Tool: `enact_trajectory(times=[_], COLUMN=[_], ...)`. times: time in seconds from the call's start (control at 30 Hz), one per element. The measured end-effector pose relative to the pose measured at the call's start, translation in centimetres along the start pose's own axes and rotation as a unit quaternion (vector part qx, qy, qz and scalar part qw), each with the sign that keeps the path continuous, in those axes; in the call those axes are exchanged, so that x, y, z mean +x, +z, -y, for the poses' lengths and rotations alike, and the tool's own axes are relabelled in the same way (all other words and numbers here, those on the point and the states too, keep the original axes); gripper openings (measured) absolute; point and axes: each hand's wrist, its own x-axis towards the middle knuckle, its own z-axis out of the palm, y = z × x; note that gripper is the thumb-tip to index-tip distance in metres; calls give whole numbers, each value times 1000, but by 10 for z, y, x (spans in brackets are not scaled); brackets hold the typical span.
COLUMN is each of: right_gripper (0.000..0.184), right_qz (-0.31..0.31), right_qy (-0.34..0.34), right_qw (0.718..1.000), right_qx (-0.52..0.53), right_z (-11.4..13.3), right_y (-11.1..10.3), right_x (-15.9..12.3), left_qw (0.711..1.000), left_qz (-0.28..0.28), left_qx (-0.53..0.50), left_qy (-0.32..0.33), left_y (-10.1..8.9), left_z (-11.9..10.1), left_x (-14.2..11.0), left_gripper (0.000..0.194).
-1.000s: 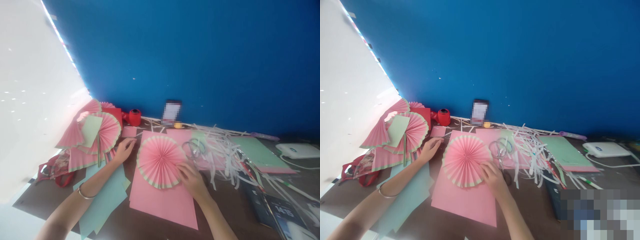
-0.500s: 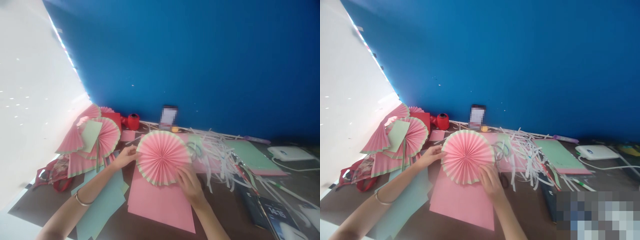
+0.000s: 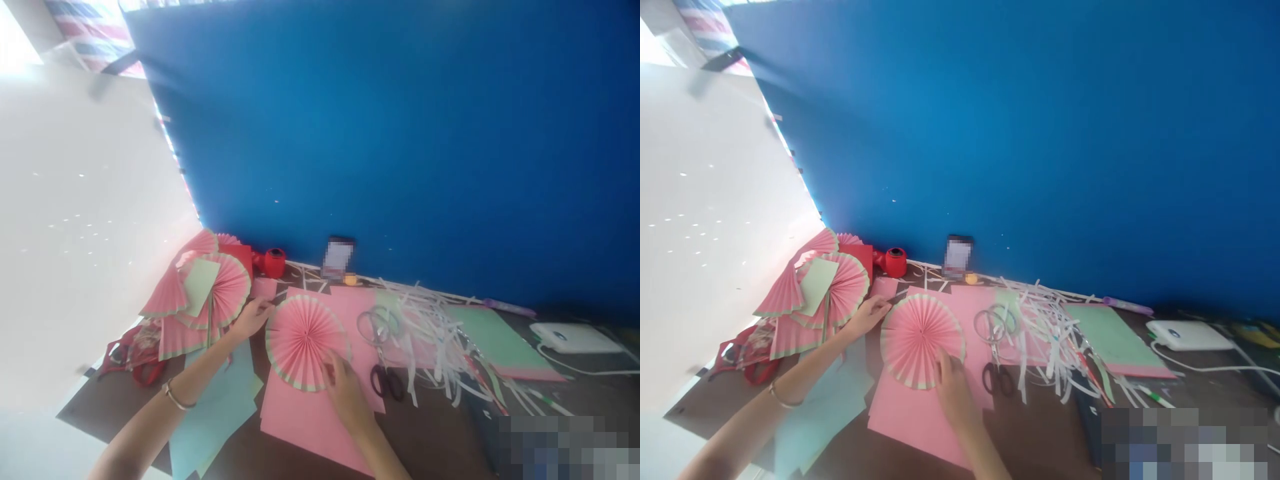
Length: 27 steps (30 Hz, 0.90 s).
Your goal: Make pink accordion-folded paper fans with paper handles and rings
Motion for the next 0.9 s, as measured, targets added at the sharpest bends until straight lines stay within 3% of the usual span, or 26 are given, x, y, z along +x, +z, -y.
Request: enact_trajectory(times=[0.07,0.13,0.27,0.4,0.5,0.67,0.77,0.9], right_gripper=[28,27,26,27,27,31,26,26], right_qz=[5,11,30,9,17,138,208,183], right_qy=[24,51,97,129,158,203,158,105], right_qw=[1000,998,995,989,985,969,962,977], right_qx=[-16,-32,-14,65,66,16,82,41], right_z=[7,15,29,36,39,42,32,4], right_y=[-1,-3,2,11,14,8,-9,-32], right_x=[-1,-2,-5,-8,-10,-6,8,39], left_qw=[995,984,955,924,908,880,868,857], left_qz=[-49,-58,64,63,49,38,47,55], left_qx=[79,152,250,321,353,395,413,434], left_qy=[30,74,145,197,220,260,270,274], left_y=[3,14,57,91,96,95,95,96], left_z=[-9,-21,-39,-34,-25,-16,-12,-11], left_x=[-13,-33,-77,-99,-98,-93,-93,-93], left_gripper=[26,23,39,38,38,28,25,21])
